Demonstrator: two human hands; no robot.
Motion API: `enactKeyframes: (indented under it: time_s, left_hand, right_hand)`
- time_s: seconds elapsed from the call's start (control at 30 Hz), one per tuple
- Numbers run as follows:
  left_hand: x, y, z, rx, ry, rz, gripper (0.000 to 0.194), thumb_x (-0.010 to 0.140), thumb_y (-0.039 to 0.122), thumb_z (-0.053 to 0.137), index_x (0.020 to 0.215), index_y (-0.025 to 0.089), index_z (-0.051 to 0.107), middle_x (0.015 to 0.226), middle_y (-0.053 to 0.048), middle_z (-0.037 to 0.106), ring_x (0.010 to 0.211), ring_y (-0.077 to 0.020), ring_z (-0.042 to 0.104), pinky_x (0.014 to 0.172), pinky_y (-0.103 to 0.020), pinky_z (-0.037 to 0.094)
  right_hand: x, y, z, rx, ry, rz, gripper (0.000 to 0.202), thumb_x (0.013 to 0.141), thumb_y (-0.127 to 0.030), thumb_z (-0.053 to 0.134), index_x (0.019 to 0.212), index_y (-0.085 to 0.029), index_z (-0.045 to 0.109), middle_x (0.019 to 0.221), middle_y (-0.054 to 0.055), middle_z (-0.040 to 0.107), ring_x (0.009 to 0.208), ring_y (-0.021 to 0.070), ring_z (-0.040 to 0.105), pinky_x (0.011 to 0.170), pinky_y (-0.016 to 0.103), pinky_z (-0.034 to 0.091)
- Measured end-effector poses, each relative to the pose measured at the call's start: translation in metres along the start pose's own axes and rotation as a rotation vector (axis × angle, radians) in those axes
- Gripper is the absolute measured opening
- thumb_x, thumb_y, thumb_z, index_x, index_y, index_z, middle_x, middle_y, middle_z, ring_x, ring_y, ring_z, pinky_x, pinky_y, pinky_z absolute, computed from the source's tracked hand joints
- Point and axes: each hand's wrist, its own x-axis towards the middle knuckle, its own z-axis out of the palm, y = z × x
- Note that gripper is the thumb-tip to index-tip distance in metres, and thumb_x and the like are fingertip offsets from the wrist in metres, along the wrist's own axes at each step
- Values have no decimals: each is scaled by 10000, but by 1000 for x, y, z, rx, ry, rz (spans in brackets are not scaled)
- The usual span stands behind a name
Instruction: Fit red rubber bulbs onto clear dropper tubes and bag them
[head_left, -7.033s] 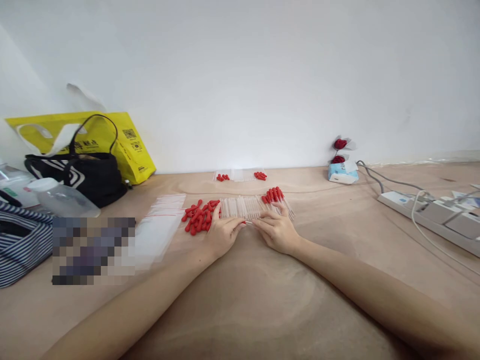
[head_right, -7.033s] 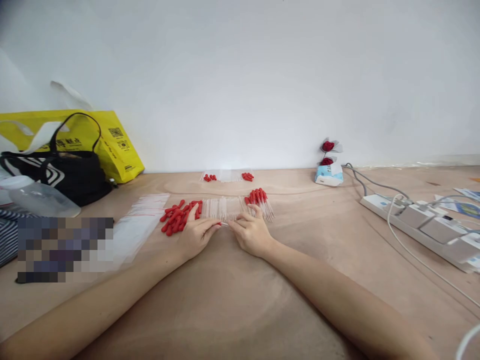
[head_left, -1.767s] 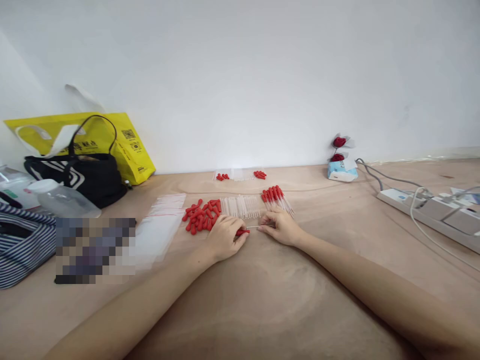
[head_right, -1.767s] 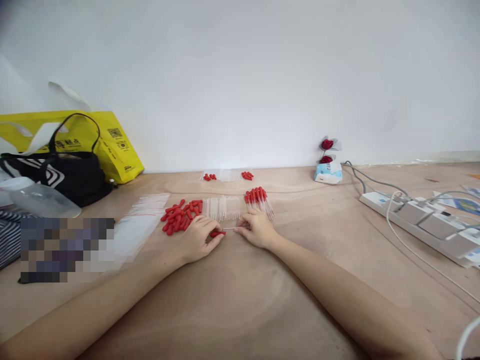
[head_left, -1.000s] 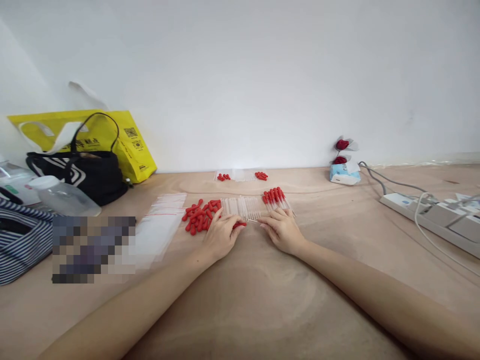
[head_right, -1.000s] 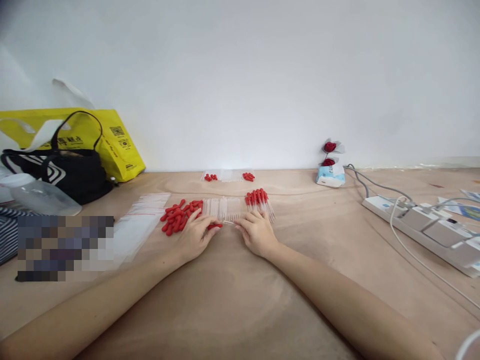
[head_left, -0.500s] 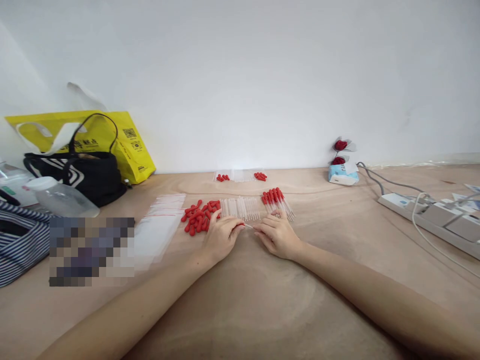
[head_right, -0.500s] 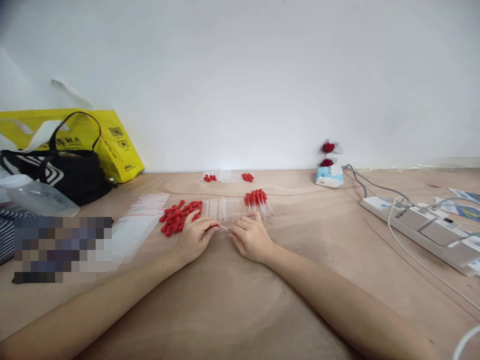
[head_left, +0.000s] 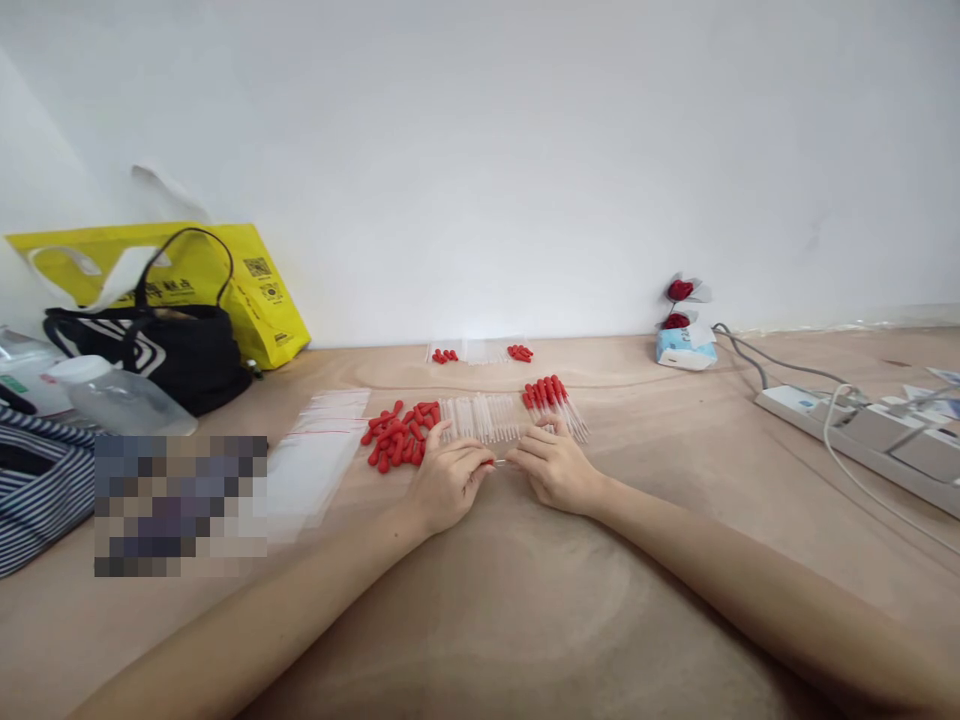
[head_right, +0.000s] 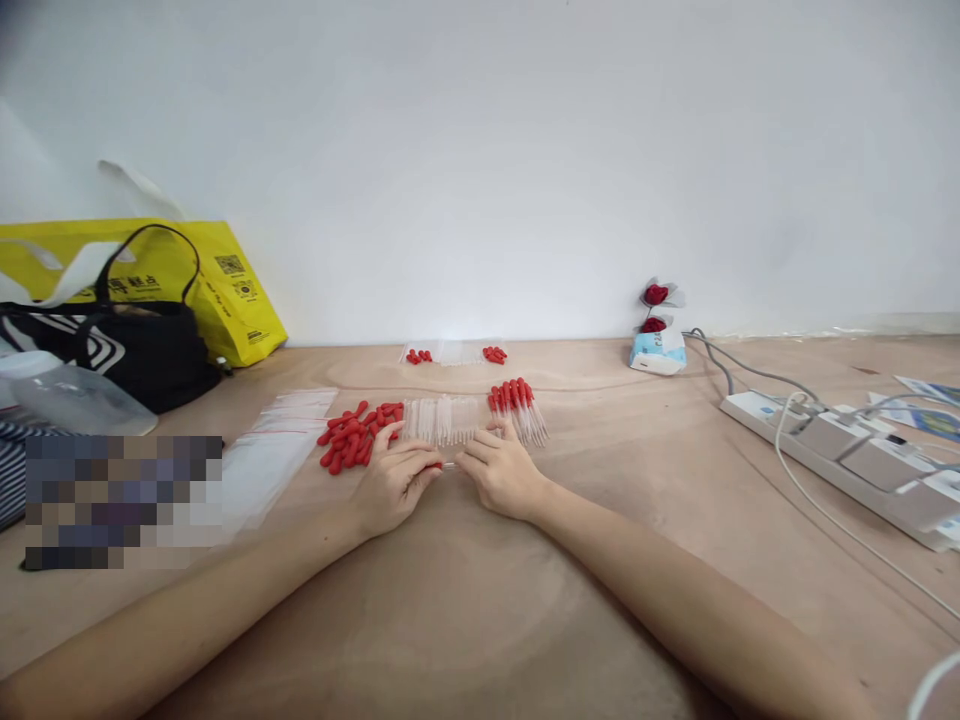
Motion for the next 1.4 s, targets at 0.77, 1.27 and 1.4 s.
enactKeyframes:
  time_s: [0.77, 1.27, 1.4]
  left_hand:
    - [0, -10, -12, 25, -43, -97, 155, 830, 266, 482, 775, 242, 625, 769, 18, 668, 813, -159, 556, 958, -436, 174]
    - [2, -20, -5, 153, 116, -364, 316, 740, 318, 543, 1035, 213, 506, 1000, -78, 589, 976, -270, 477, 854, -459, 274]
    - [3, -25, -4, 207, 151, -443, 307, 711, 301, 564, 1002, 216, 512, 1034, -89, 583, 993, -302, 462, 822, -490, 274]
  right_hand:
    - [-4, 8, -3, 31, -76, 96, 176, 836, -272, 462, 865, -216, 626, 733, 22, 610, 784, 149, 477, 847, 359, 210]
    - [19, 20, 8, -87, -75, 781, 214, 754, -229, 452, 928, -171, 562, 755, 68, 642, 804, 218, 534, 709, 352, 242]
    - [36, 25, 15, -139, -169, 889, 177, 735, -204, 440, 839, -172, 581, 749, 96, 635, 787, 237, 550, 710, 371, 248]
